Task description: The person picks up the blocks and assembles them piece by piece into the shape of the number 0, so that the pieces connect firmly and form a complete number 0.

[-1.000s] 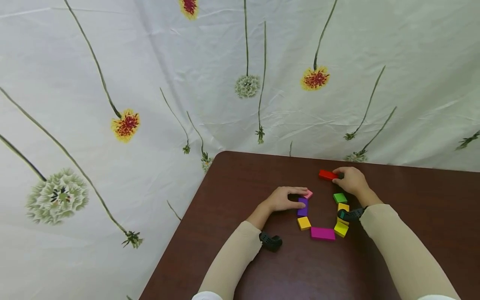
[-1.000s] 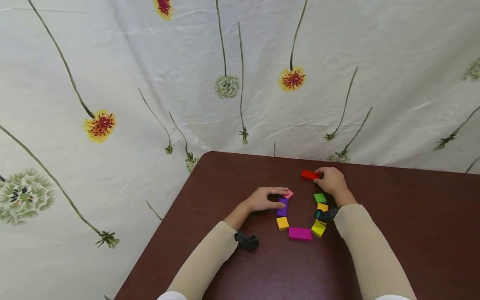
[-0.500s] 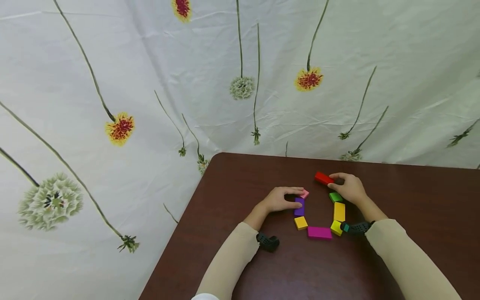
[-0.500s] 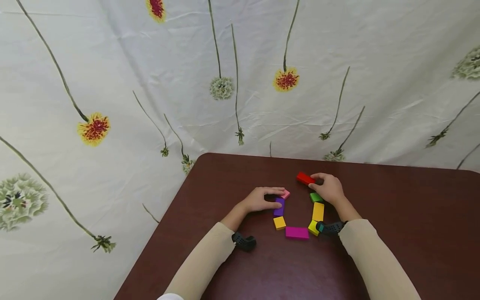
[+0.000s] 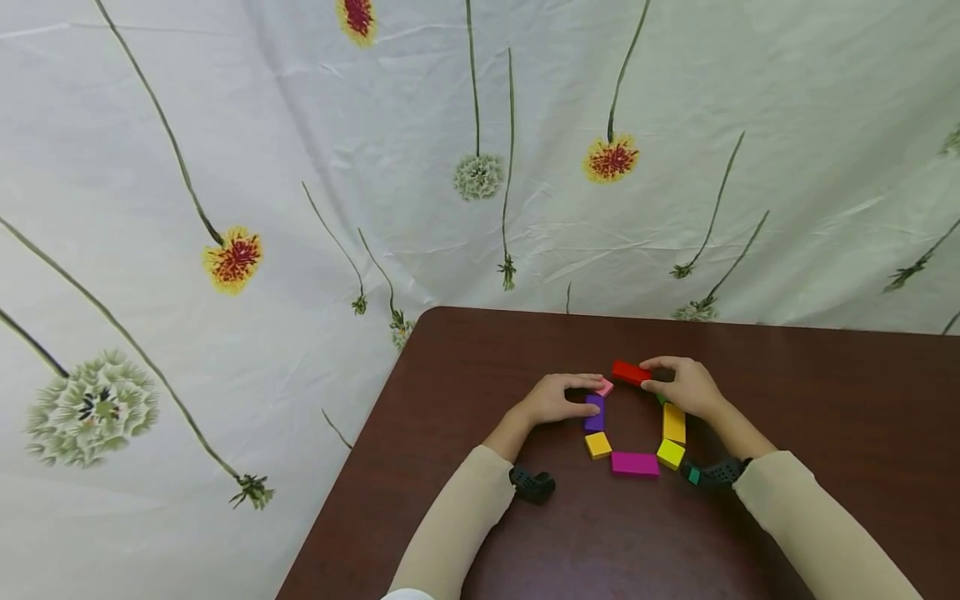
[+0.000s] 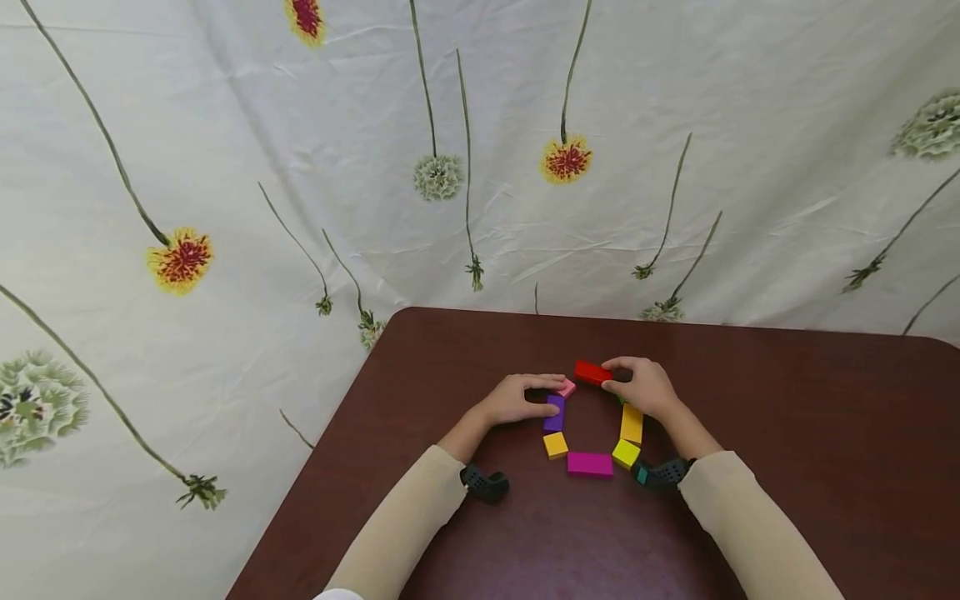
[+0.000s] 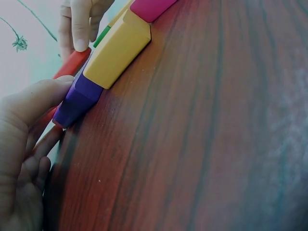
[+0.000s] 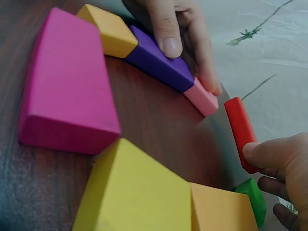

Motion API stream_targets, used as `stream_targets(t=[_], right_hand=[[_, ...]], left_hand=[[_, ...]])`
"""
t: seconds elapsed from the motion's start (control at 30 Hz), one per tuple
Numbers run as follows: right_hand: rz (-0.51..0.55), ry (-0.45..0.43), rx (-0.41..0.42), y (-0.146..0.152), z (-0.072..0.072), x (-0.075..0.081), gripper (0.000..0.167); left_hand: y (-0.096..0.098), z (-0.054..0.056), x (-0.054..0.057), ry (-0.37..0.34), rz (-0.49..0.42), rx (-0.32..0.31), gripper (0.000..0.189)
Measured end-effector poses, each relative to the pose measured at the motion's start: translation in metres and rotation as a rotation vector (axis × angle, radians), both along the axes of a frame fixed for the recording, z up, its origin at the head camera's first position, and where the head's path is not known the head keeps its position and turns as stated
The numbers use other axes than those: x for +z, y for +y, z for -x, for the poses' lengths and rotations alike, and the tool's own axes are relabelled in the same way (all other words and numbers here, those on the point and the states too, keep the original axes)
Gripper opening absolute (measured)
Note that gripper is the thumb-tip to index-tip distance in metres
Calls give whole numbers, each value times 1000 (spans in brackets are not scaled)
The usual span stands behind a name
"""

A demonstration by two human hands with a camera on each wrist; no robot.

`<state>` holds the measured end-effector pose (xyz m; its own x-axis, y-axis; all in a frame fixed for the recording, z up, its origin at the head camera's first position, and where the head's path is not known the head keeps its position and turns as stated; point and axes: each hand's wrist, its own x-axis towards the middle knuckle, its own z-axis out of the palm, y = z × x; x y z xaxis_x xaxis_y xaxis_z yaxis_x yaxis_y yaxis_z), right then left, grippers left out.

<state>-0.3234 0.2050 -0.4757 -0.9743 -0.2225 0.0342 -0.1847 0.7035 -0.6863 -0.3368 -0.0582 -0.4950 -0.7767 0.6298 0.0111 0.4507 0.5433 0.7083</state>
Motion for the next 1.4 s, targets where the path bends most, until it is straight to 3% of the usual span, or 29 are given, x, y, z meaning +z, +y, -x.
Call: stream_targets(t=[0.3, 0.6, 1.13, 1.4], right_hand=[[-66, 60, 27, 0, -1, -4, 32], [-83, 60, 35, 2, -1, -9, 30], [-35, 62, 20, 8, -10, -11, 35], [49, 33, -40, 20, -20, 0, 43]], left_hand=[[2, 1, -1, 3, 11, -4, 46], [3, 3, -3, 6, -1, -19, 46], [8, 3, -3, -5, -5, -31, 46], [7, 4, -1, -8, -16, -36, 45]])
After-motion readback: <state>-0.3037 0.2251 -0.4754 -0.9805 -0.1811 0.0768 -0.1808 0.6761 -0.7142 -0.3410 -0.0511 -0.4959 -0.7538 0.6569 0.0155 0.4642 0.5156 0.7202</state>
